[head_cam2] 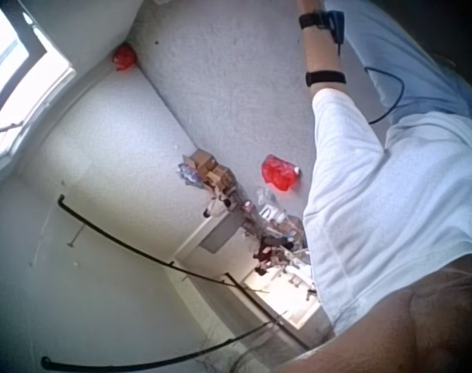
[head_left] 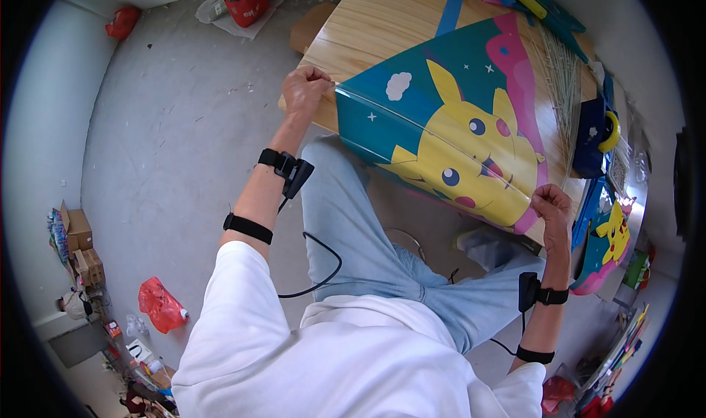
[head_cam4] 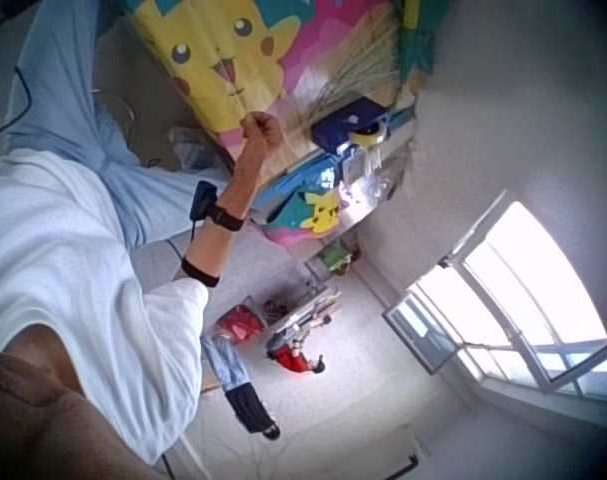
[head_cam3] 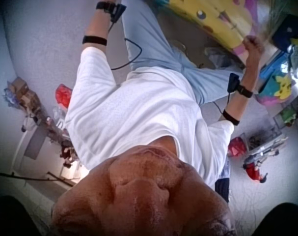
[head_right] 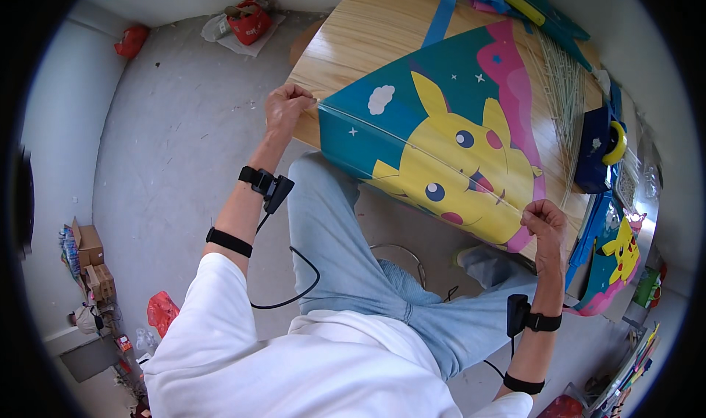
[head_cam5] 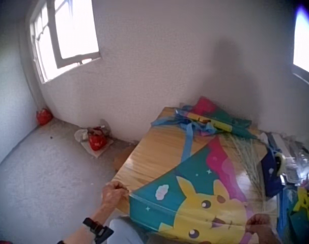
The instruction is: The person sits on the floor and assembles a Pikachu-themed kite by inserting a thin stick into a sleeve on the kite's surface. They smooth the material around the stick and then attach a blue ribbon to the top of the kite.
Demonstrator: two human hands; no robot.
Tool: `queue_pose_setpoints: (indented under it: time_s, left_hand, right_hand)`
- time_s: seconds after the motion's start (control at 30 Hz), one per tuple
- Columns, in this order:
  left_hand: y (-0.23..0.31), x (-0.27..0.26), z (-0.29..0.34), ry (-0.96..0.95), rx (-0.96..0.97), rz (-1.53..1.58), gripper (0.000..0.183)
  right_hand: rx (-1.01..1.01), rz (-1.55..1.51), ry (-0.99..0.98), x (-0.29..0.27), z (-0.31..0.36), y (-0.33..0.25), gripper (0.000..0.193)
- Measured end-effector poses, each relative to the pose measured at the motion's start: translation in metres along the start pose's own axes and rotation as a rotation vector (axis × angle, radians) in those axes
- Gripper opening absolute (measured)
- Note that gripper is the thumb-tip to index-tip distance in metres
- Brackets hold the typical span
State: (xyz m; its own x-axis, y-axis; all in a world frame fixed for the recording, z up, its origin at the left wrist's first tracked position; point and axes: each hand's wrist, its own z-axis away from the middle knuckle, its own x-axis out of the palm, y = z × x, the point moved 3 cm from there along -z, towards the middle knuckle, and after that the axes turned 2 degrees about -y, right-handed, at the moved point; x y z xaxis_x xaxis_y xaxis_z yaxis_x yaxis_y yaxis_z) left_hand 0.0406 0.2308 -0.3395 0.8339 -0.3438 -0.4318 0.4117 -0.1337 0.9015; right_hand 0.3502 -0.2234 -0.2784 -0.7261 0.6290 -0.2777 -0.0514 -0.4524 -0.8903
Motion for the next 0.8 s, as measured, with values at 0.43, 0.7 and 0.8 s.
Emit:
queue_pose_setpoints:
  time_s: [0.43,0.7,0.8]
  left_hand:
    - [-0.0035,0.0022,-0.0062,0.041,-0.048,-0.129,0.010]
    - [-0.0070,0.0041,-0.0078,0.033,-0.053,-0.177,0.010]
    - [-0.0058,0.0040,-0.0073,0.040,-0.058,-0.201,0.010]
  right_hand:
    - [0.012,-0.009,-0.028,0.0038,-0.0038,0.0013,0.009]
    - [0.021,-0.019,-0.035,0.0025,-0.0062,0.0060,0.009]
    - [0.021,-0.003,-0.027,0.0050,-0.0065,0.0033,0.009]
